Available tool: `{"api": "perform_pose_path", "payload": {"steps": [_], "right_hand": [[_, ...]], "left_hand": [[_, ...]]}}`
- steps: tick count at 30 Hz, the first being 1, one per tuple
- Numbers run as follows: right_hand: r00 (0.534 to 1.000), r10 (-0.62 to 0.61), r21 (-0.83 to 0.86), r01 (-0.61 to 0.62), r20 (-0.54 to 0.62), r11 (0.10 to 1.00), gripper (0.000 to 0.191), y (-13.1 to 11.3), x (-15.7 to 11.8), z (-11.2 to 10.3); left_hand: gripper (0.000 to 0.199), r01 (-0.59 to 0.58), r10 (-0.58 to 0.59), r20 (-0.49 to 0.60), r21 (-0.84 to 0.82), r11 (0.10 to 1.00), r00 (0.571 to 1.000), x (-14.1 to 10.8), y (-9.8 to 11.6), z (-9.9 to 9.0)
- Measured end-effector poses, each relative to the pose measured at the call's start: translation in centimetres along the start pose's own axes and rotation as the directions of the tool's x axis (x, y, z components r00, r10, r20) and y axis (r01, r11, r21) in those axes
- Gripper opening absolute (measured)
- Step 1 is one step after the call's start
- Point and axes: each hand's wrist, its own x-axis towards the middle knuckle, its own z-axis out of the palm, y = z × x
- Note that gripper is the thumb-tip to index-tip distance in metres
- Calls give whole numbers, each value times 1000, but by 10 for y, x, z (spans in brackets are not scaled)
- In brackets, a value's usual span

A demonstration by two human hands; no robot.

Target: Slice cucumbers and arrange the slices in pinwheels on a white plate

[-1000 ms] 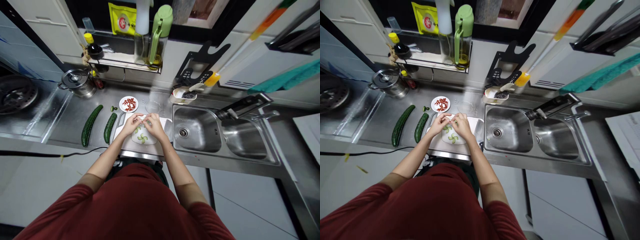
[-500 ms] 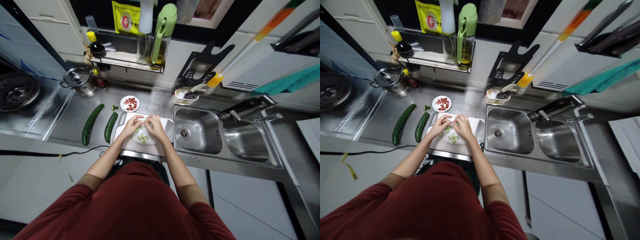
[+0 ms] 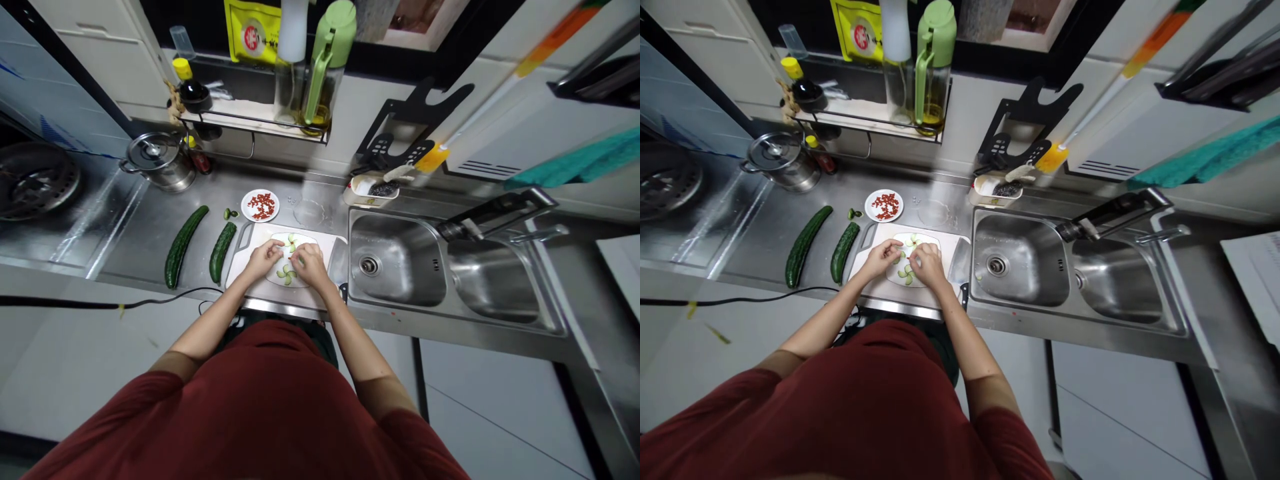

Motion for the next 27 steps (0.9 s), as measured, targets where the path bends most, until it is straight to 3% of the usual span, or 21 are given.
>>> {"api": "perform_pose_path", "payload": {"steps": [5, 11, 27], "right_hand": [[998, 45, -85, -41, 48, 996, 12, 8, -20, 20], [993, 74, -143, -61, 91, 988, 13, 9, -30, 35], [990, 72, -182, -48, 125, 982, 15, 7, -34, 39]], "left_hand": [[26, 9, -27, 61, 292, 956, 998, -12, -4, 9], [25, -28, -13, 83, 479, 877, 996, -20, -9, 19], [24, 24, -104, 105, 580, 814, 989, -22, -9, 30]]}}
